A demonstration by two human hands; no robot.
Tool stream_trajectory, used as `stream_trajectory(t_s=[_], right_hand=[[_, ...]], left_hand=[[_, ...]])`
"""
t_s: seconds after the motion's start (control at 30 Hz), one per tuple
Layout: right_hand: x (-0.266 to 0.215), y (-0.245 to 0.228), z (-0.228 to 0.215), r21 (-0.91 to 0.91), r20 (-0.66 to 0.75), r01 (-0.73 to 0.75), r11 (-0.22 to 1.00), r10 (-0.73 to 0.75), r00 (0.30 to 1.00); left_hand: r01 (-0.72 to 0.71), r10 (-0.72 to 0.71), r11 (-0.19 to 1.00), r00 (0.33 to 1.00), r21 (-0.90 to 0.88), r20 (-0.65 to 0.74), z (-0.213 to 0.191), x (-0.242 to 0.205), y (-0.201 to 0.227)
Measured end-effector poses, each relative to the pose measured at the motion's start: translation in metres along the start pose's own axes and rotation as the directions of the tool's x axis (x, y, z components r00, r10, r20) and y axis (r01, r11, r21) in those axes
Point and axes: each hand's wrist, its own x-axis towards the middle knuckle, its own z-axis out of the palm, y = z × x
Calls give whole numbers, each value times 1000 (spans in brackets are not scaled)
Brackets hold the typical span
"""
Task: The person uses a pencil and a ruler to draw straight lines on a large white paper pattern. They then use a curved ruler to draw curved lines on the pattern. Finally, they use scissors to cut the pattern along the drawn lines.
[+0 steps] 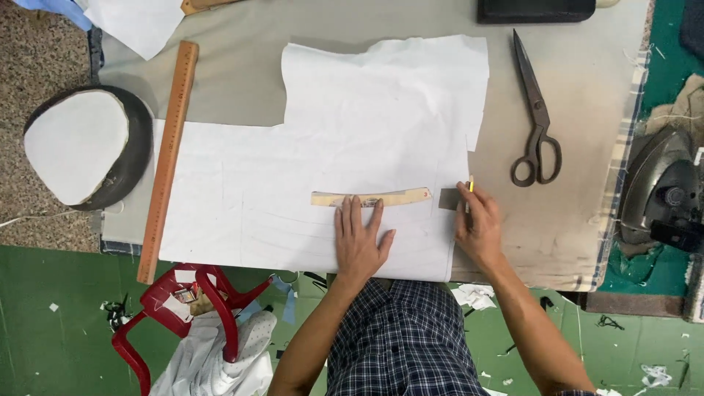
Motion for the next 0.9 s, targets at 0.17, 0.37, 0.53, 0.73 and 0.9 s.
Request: stream_trajectory(t_s=[0.17,0.37,0.53,0.73,0.9], right_hand=[[-9,-7,13,-81,73,117,990,-111,991],[6,-30,19,-112,138,291,950,-275,952],[6,-30,24,-143,163,327,934,-304,939],[6,-32,23,-167,179,311,936,-281,943],[-7,-14,22,-119,131,162,979,-147,980]], left_hand=[[3,-3,1000,1000,12,-5,2,-1,1],[23,-23,1000,1000,-1,-11,-2,-1,1],[35,-35,999,999,1,-25,0,-6,-2],[27,-28,1000,999,-7,-26,2,-8,-3],[32,-32,999,999,-8,3,3,-7,-3]])
